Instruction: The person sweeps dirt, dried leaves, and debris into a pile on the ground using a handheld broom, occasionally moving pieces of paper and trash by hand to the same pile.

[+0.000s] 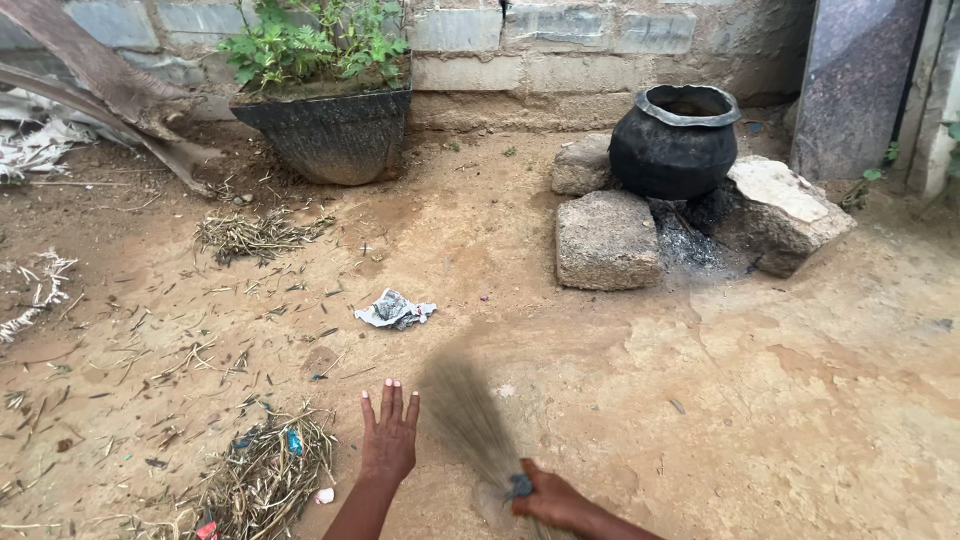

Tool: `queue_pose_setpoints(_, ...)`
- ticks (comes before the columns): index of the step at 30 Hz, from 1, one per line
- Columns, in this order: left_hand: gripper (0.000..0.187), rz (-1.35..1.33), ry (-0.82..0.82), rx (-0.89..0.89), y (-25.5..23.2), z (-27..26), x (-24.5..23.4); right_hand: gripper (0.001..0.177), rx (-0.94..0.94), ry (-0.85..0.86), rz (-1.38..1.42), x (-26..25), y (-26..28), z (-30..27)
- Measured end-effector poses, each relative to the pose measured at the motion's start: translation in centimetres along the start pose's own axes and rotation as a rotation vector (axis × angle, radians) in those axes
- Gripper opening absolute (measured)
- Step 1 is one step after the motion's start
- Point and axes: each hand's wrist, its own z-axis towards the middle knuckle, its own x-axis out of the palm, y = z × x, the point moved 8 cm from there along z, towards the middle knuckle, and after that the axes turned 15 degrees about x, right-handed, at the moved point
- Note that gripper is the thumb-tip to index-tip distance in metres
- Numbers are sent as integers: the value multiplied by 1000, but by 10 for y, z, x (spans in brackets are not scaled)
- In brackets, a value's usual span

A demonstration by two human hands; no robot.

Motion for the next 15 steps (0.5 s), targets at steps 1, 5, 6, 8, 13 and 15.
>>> queue_pose_setpoints(1, 84, 25, 20, 16, -3, 2, -2, 96, -45, 1, -14, 3, 10, -10)
queue_pose_setpoints(5, 81, 8, 59, 37, -12, -7, -3, 95, 303, -247, 191, -56, -13, -23)
queue_pose_setpoints(6, 81, -1, 48, 37, -11, -11, -4, 91, 254, -354, 356, -79, -18, -20)
queue_pose_setpoints(8, 80, -18, 26, 35, -10, -23, -5, 81, 195, -611, 491, -138, -36, -11)
queue_pose_setpoints(13, 80, -71, 38, 62, -9, -48, -4, 79, 237, -684, 534, -200, -49, 34)
queue_pose_setpoints(15, 79, -100, 8, 88, -9, -53, -13, 70, 271, -486, 493, -171, -35, 61)
